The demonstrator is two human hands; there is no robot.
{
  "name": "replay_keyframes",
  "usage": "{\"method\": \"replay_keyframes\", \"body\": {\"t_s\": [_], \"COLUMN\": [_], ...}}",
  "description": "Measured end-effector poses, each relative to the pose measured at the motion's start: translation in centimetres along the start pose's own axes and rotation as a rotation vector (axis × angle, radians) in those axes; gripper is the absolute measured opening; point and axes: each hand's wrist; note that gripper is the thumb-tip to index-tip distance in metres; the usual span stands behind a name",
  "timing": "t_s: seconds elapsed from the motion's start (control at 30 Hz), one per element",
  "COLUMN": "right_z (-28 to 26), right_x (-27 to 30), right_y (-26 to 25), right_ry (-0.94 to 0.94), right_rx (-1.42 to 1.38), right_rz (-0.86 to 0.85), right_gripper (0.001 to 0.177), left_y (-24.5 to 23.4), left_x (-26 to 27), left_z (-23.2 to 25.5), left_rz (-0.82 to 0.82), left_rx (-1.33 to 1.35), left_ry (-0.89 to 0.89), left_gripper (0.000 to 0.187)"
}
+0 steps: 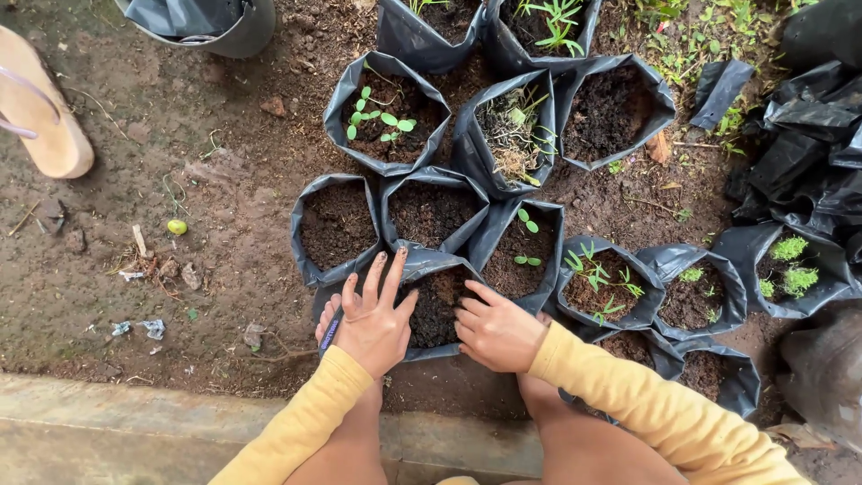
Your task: Arranging seedlings in polybags and firming the soil around them in a nursery setting.
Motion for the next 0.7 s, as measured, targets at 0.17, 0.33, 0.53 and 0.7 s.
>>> {"method": "replay_keyframes", "body": {"t_s": [0.17, 0.33, 0.53, 0.7], "right_z": [0.2, 0.5, 0.0, -0.9], "right_x": [-0.6, -1.0, -2.2, -3.2], "right_y": [-0.4, -0.8, -1.7, -3.1], "right_ry": [0.003, -0.008, -0.02, -0.023], "right_rx": [0.026, 0.105, 0.117, 0.09], "right_rz": [0.038, 0.078, 0.101, 0.089], "right_gripper": [0.027, 0.027, 0.025, 0.025], "left_y": [-1.1, -1.4, 0.5, -0.2], "left_x": [0.3, 0.5, 0.7, 0.3], "left_z": [-0.1, -0.2, -0.1, 0.1], "left_rz": [-0.107, -0.046, 0.111, 0.012], "left_rx": [0.086, 0.129, 0.082, 0.098], "left_ry": [0.05, 0.022, -0.094, -0.057], "left_gripper": [0.019, 0.012, 0.015, 0.016]}}
Point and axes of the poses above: each hand's wrist, its own x-axis away from the middle knuckle, its own y-axis out of the palm, z = x × y, and after that the axes turned 5 degrees about z, right-handed
